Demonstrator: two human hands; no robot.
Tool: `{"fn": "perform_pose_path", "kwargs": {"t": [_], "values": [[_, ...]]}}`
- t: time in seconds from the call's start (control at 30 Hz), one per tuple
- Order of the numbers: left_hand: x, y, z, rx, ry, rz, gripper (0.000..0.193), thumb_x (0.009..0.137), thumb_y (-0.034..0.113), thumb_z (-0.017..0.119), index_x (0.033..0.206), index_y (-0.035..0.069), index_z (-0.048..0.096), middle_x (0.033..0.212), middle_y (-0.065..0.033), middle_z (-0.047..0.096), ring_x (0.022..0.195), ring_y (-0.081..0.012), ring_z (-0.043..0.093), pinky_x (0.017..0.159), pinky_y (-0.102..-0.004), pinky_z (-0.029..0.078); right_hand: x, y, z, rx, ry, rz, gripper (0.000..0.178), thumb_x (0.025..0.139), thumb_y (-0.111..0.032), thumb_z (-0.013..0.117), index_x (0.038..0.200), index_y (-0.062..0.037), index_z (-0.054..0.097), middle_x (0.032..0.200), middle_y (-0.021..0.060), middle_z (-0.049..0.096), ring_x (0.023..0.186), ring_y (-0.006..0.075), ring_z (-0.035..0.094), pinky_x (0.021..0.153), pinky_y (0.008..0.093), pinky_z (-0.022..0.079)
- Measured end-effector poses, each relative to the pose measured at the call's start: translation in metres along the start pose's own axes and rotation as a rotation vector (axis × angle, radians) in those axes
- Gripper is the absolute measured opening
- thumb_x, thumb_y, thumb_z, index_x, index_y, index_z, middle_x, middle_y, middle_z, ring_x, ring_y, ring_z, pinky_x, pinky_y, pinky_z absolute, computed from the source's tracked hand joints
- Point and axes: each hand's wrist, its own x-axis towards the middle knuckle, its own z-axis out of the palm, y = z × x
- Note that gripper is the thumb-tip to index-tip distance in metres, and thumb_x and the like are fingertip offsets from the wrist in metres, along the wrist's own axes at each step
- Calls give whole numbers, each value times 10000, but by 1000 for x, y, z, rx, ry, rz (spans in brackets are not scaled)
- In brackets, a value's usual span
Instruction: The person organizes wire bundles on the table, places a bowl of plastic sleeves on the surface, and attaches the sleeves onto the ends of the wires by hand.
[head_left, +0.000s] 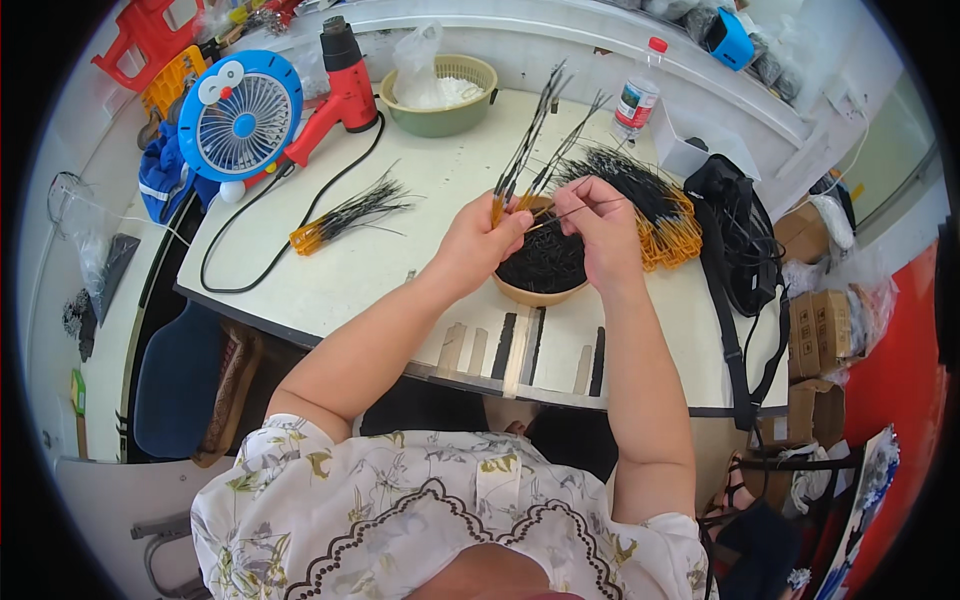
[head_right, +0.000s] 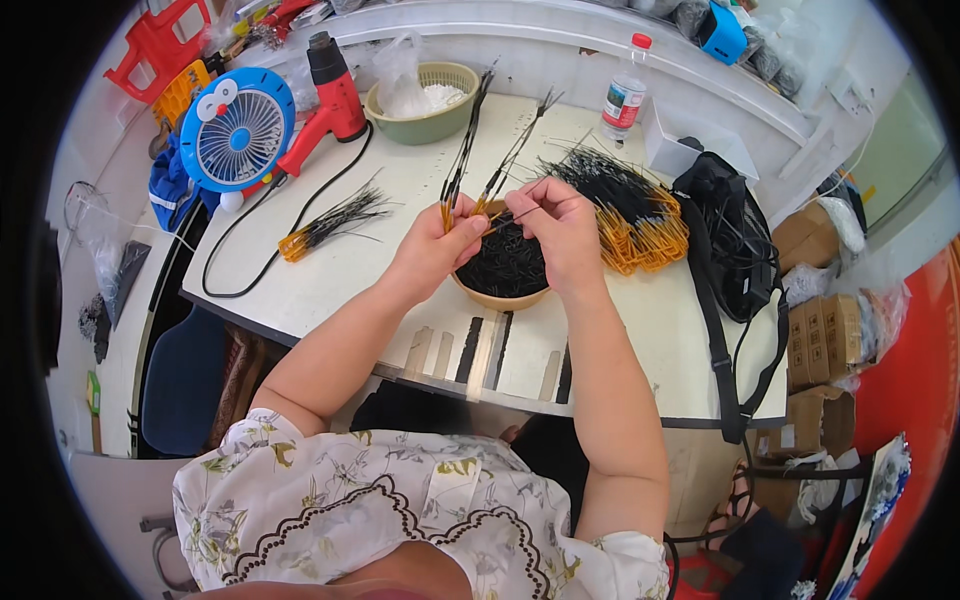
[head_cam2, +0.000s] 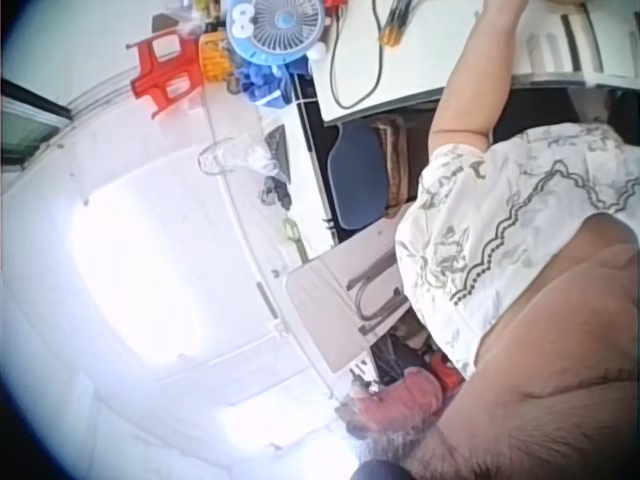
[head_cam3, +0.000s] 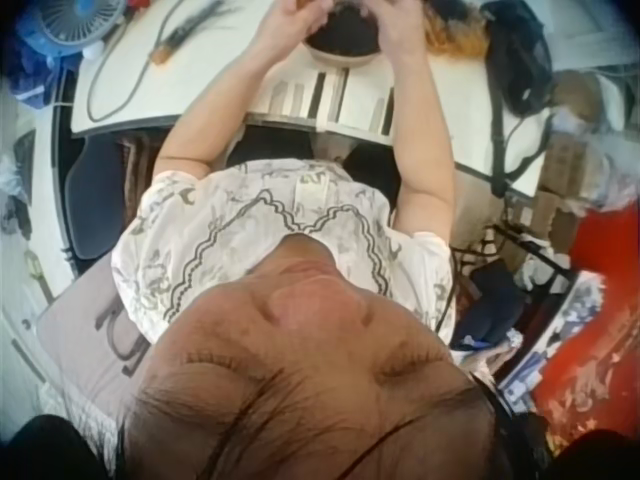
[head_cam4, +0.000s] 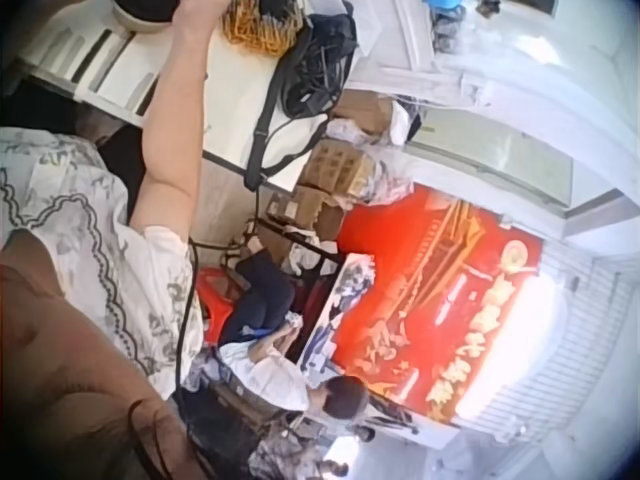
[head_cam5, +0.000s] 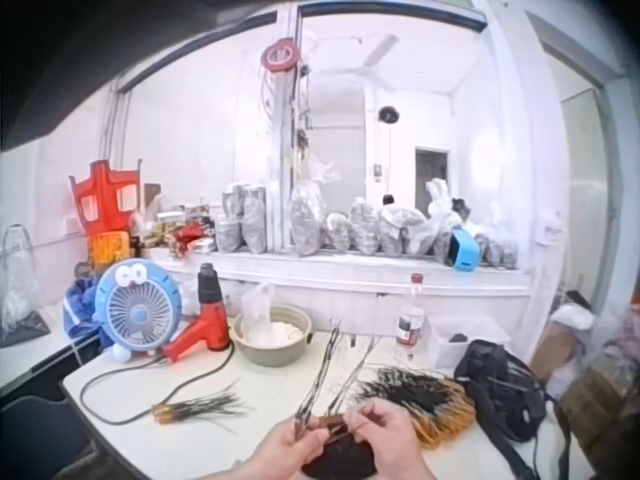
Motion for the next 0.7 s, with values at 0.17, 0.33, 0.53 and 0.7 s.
{"fn": "perform_pose_path", "kwargs": {"t": [0.17,0.33,0.53,0.7], "values": [[-1,3,3,50,50,-8,131,937,152,537,991,33,537,671,29,471,580,-49,432,500,-217,348,-3,-5,5,-25,-17,-1,57,859,-83,641,855,-28,629,742,6,606,643,62,513,592,201,413],[1,-2,-1,46,30,14,133,935,156,538,1003,41,545,673,30,476,590,-48,425,509,-217,352,-4,-8,14,-47,10,13,76,854,-95,651,812,-37,624,713,-7,585,642,54,512,573,192,395],[-1,1,0,86,19,59,144,933,145,531,1026,39,559,672,35,473,594,-48,426,514,-218,353,-2,-1,5,-91,13,60,99,849,-107,666,796,-41,615,706,-11,583,635,49,495,576,191,387],[-2,-1,2,38,27,55,141,931,148,536,1021,42,561,672,38,471,587,-48,424,509,-217,350,-3,3,6,-18,-31,-11,67,844,-81,664,823,-33,622,718,-11,582,640,52,486,584,194,387]]}}
